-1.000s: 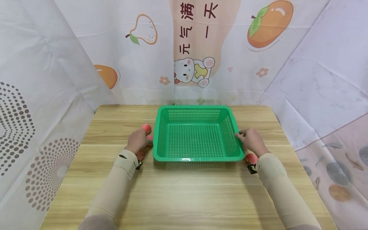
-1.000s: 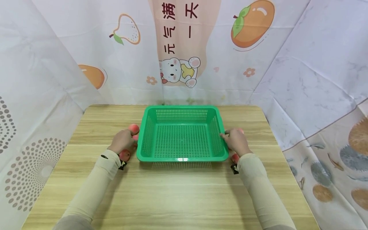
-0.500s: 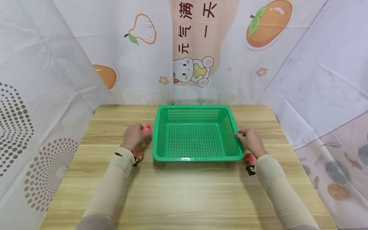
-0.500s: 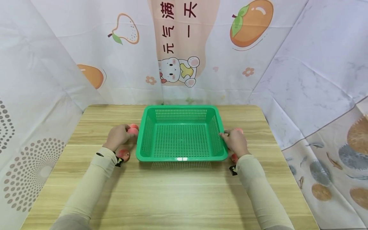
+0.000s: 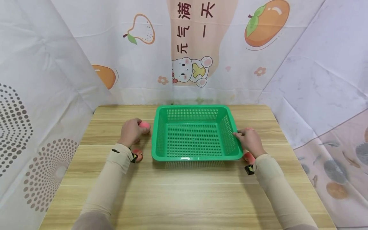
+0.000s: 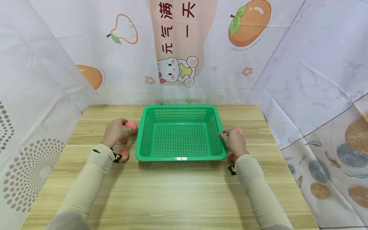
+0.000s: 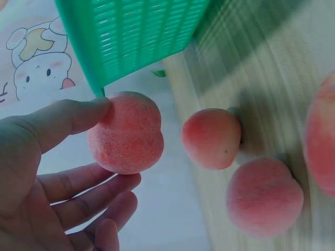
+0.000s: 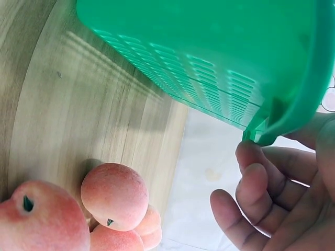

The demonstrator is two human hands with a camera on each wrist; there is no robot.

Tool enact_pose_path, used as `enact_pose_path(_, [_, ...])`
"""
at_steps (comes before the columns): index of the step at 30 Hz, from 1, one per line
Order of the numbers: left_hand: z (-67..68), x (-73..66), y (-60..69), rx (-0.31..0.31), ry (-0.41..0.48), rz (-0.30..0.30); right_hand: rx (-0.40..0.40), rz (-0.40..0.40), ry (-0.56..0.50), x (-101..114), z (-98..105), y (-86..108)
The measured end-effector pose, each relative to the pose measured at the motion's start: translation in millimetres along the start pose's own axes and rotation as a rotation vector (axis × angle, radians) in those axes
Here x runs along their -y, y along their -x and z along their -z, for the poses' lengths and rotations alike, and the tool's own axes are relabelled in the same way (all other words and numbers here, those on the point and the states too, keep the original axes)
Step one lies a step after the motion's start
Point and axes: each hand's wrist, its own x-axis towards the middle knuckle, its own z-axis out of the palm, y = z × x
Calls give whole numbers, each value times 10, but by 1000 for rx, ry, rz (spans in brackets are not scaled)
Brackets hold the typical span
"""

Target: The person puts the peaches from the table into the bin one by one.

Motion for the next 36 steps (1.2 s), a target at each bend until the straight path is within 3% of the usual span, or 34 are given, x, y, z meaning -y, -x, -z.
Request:
enact_pose_path(21, [87, -61, -47, -5, 27, 30, 12, -21, -1, 11, 7, -2])
enact_pose_path(36, [165, -183, -93, -55, 19, -12, 11, -8, 4, 19, 23, -1])
